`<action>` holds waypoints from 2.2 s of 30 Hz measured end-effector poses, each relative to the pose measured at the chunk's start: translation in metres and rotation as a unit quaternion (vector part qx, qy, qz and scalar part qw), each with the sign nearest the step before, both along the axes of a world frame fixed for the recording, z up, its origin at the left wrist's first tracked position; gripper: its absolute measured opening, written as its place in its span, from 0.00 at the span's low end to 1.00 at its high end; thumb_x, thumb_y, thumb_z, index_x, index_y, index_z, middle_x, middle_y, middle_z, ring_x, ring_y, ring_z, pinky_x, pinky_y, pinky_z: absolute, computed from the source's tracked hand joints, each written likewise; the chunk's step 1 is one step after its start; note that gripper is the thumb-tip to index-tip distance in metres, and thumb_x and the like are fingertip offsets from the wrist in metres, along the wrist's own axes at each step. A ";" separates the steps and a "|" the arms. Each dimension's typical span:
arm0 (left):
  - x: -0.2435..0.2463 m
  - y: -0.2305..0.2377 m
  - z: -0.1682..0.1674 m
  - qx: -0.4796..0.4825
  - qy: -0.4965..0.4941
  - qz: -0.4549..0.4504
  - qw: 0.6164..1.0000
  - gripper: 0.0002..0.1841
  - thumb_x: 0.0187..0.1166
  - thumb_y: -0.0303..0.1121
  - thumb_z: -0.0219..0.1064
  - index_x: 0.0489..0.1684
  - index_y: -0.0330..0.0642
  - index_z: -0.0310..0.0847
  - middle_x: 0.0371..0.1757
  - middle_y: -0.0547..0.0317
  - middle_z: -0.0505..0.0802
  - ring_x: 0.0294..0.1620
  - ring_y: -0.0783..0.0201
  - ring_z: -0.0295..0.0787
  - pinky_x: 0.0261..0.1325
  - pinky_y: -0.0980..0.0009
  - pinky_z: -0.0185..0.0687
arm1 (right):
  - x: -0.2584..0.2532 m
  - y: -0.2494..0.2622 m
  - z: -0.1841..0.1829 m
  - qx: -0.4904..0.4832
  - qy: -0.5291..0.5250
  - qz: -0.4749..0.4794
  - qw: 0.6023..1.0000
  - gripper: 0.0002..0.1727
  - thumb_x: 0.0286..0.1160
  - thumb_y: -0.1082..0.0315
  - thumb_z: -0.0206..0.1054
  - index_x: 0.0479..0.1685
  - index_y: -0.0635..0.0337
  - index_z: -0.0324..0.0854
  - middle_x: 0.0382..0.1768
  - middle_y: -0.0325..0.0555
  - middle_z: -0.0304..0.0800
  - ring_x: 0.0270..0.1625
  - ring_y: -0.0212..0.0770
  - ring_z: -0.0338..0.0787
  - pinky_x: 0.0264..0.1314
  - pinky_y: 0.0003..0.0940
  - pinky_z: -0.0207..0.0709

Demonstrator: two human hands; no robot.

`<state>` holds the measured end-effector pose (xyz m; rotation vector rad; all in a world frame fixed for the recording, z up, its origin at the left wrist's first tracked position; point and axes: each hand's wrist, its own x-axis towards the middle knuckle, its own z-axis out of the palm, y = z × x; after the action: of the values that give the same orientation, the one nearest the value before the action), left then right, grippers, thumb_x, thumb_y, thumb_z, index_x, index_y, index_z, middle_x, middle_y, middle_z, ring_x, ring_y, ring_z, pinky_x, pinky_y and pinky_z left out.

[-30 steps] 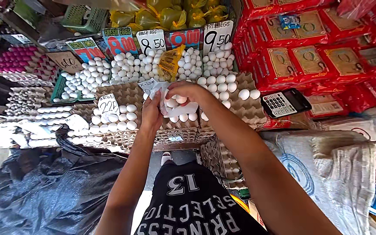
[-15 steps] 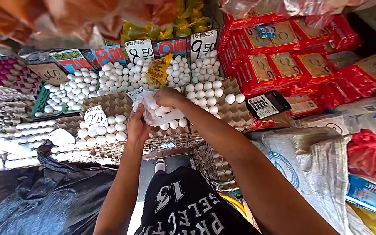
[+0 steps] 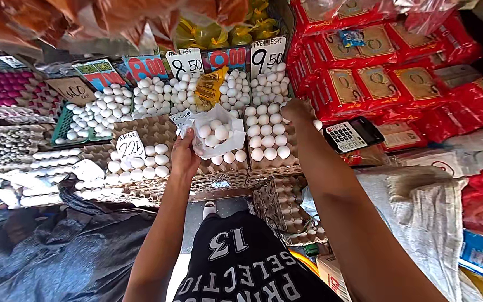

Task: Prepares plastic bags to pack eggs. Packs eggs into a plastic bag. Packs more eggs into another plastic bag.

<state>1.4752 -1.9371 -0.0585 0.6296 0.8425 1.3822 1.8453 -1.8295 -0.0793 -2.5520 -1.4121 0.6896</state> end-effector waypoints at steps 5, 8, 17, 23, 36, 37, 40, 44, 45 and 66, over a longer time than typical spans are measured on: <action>-0.004 -0.004 0.000 -0.002 0.010 -0.004 1.000 0.17 0.90 0.41 0.60 0.71 0.45 0.74 0.58 0.50 0.91 0.57 0.56 0.92 0.60 0.54 0.90 | 0.008 -0.002 0.007 0.017 0.008 -0.017 1.000 0.32 0.70 0.56 0.73 0.64 0.75 0.78 0.69 0.77 0.79 0.74 0.74 0.78 0.67 0.76 0.74; -0.006 -0.008 0.005 -0.023 0.023 -0.001 0.999 0.16 0.89 0.42 0.61 0.69 0.47 0.75 0.54 0.52 0.91 0.49 0.59 0.93 0.51 0.59 0.93 | 0.001 -0.009 0.029 0.135 0.027 0.017 0.990 0.35 0.64 0.56 0.77 0.69 0.69 0.79 0.72 0.79 0.75 0.74 0.78 0.76 0.67 0.80 0.73; -0.004 -0.004 0.018 -0.036 0.082 0.006 0.996 0.19 0.91 0.46 0.58 0.70 0.45 0.76 0.55 0.53 0.92 0.51 0.60 0.93 0.53 0.59 0.92 | -0.210 -0.059 0.064 0.158 0.243 0.351 0.890 0.27 0.65 0.59 0.80 0.66 0.57 0.85 0.61 0.63 0.83 0.57 0.60 0.88 0.55 0.63 0.85; -0.011 0.000 0.012 -0.027 0.080 0.012 0.996 0.15 0.90 0.43 0.60 0.65 0.46 0.77 0.48 0.55 0.91 0.43 0.62 0.92 0.46 0.60 0.92 | -0.246 -0.045 0.029 0.067 0.118 0.414 0.900 0.19 0.62 0.55 0.79 0.41 0.63 0.87 0.51 0.62 0.87 0.54 0.62 0.89 0.48 0.67 0.83; -0.018 -0.011 0.018 -0.032 0.118 -0.010 0.992 0.19 0.91 0.48 0.57 0.67 0.46 0.78 0.54 0.53 0.93 0.48 0.59 0.94 0.49 0.59 0.93 | -0.054 -0.005 0.036 0.060 -0.023 0.030 0.998 0.41 0.58 0.50 0.78 0.72 0.67 0.78 0.78 0.77 0.69 0.75 0.79 0.74 0.65 0.82 0.70; -0.018 -0.009 0.021 -0.034 0.127 -0.008 0.991 0.19 0.91 0.48 0.57 0.66 0.45 0.77 0.54 0.53 0.93 0.49 0.58 0.93 0.51 0.57 0.93 | -0.047 -0.002 0.024 0.032 -0.035 0.021 0.999 0.43 0.59 0.46 0.77 0.71 0.69 0.78 0.78 0.79 0.68 0.77 0.80 0.73 0.66 0.82 0.69; -0.019 -0.006 0.030 -0.039 0.183 -0.003 0.982 0.21 0.92 0.50 0.53 0.67 0.45 0.76 0.52 0.53 0.93 0.46 0.58 0.94 0.46 0.56 0.94 | -0.050 -0.007 0.013 -0.014 -0.035 0.023 0.999 0.31 0.68 0.50 0.69 0.63 0.67 0.83 0.71 0.74 0.79 0.73 0.75 0.79 0.61 0.80 0.73; -0.023 -0.003 0.041 -0.029 0.271 -0.019 0.962 0.22 0.94 0.52 0.48 0.64 0.46 0.78 0.45 0.55 0.93 0.38 0.60 0.93 0.37 0.59 0.93 | -0.054 -0.011 0.016 -0.003 -0.028 0.015 0.999 0.30 0.61 0.56 0.75 0.60 0.69 0.83 0.66 0.72 0.83 0.68 0.72 0.84 0.57 0.77 0.78; -0.025 -0.003 0.044 -0.028 0.291 -0.022 0.956 0.22 0.94 0.53 0.48 0.62 0.46 0.78 0.43 0.56 0.93 0.36 0.61 0.93 0.36 0.61 0.93 | -0.052 -0.010 0.015 0.007 -0.025 0.013 1.000 0.31 0.60 0.56 0.77 0.60 0.69 0.82 0.66 0.72 0.83 0.68 0.71 0.85 0.57 0.76 0.78; -0.030 0.026 0.087 0.045 0.672 -0.066 0.737 0.23 0.92 0.52 0.53 0.67 0.47 0.85 0.62 0.41 0.85 0.49 0.50 0.92 0.49 0.49 0.93 | -0.200 -0.029 0.042 0.087 0.129 0.465 0.872 0.21 0.75 0.59 0.71 0.67 0.46 0.86 0.63 0.53 0.90 0.66 0.56 0.88 0.67 0.67 0.79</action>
<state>1.4456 -1.9110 0.0281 1.8069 1.7953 0.6402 1.6455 -1.8581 -0.0375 -1.4444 -2.4218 0.9004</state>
